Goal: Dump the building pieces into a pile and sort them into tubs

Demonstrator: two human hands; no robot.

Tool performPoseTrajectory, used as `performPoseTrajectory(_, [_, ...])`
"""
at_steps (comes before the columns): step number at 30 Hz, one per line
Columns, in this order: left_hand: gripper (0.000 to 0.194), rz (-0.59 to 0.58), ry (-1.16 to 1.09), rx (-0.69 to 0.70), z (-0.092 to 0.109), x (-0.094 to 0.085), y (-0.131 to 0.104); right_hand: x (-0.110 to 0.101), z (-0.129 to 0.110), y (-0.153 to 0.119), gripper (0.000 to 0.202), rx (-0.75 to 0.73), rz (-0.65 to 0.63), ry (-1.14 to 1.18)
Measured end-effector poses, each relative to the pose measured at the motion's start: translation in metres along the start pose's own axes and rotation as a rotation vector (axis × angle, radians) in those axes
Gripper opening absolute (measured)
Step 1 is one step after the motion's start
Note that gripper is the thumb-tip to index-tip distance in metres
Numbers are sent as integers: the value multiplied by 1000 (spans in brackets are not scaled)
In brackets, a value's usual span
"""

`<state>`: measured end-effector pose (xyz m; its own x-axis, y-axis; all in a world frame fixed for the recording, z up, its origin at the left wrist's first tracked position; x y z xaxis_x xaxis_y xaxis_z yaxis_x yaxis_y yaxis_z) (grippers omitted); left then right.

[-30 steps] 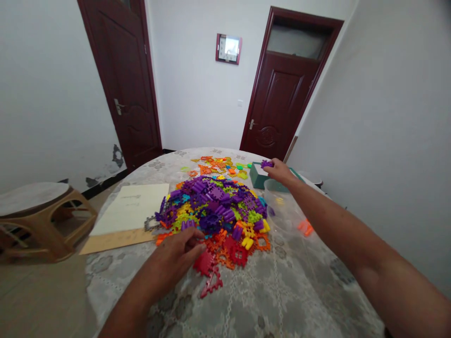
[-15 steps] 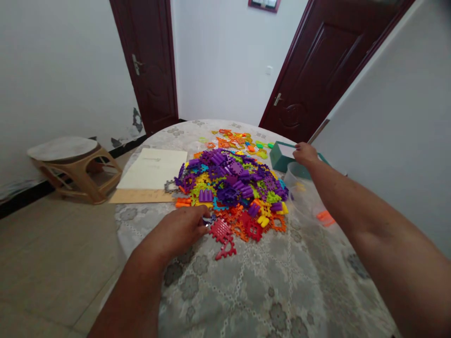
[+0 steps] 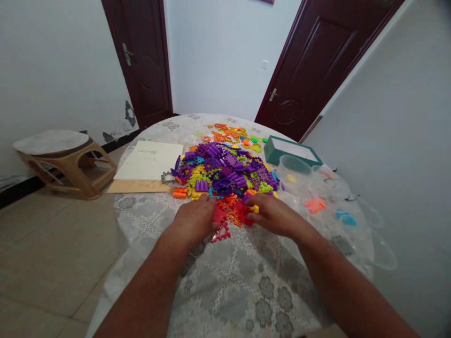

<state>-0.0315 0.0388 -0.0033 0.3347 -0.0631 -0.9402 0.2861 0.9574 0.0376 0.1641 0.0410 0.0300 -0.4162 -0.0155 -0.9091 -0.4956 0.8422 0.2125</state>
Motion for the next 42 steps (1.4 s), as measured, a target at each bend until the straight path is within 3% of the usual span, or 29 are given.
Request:
performPoseTrajectory(6, [16, -22, -42, 97, 7, -9, -1, 21, -6, -19, 35, -15, 21, -88])
performPoseTrajectory(10, [14, -7, -183, 92, 4, -23, 0, 22, -11, -20, 25, -87, 35, -4])
performPoseTrajectory(13, [18, 30, -146, 57, -4, -32, 1, 20, -5, -17, 20, -83, 86, 53])
performPoseTrajectory(16, [23, 81, -82, 59, -8, -39, 3, 9, 9, -12, 18, 22, 237, 171])
performPoseTrajectory(18, [24, 115, -121, 77, -6, -41, 5, 9, 21, -11, 16, 169, 302, 376])
performPoseTrajectory(21, [23, 134, -254, 94, 4, -39, 7, 30, 28, -11, 25, 376, 247, 778])
performPoseTrajectory(23, [22, 118, -351, 100, 13, -34, 8, 44, 21, -10, 28, 413, 200, 924])
performPoseTrajectory(27, [26, 75, -486, 125, 33, -26, 8, 60, 12, -9, 27, 448, 204, 974])
performPoseTrajectory(31, [24, 50, -543, 103, 37, -19, 7, 68, 9, -9, 31, 492, 185, 1039])
performPoseTrajectory(34, [14, 67, -527, 103, 34, -20, 8, 62, 9, -11, 29, 463, 197, 998])
performPoseTrajectory(36, [13, 118, -509, 104, 29, -26, 10, 51, 8, -13, 27, 393, 213, 843])
performPoseTrajectory(39, [18, 223, -537, 12, 12, -39, 13, 33, -9, -15, 31, 138, 203, 486])
performPoseTrajectory(42, [25, 190, -720, -106, -1, -38, 15, 36, -33, -19, 44, -80, 73, 233])
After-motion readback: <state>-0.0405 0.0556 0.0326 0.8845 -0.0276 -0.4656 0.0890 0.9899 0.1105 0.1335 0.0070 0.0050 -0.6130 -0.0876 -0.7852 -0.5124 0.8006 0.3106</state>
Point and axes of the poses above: each hand's wrist, its own y-axis towards the middle knuckle, its own x-axis out of the palm, z = x × y, the point moved 8 cm from there along y, towards the middle knuckle, and after that the axes turned 7 degrees about z, right-handed, at the moved point
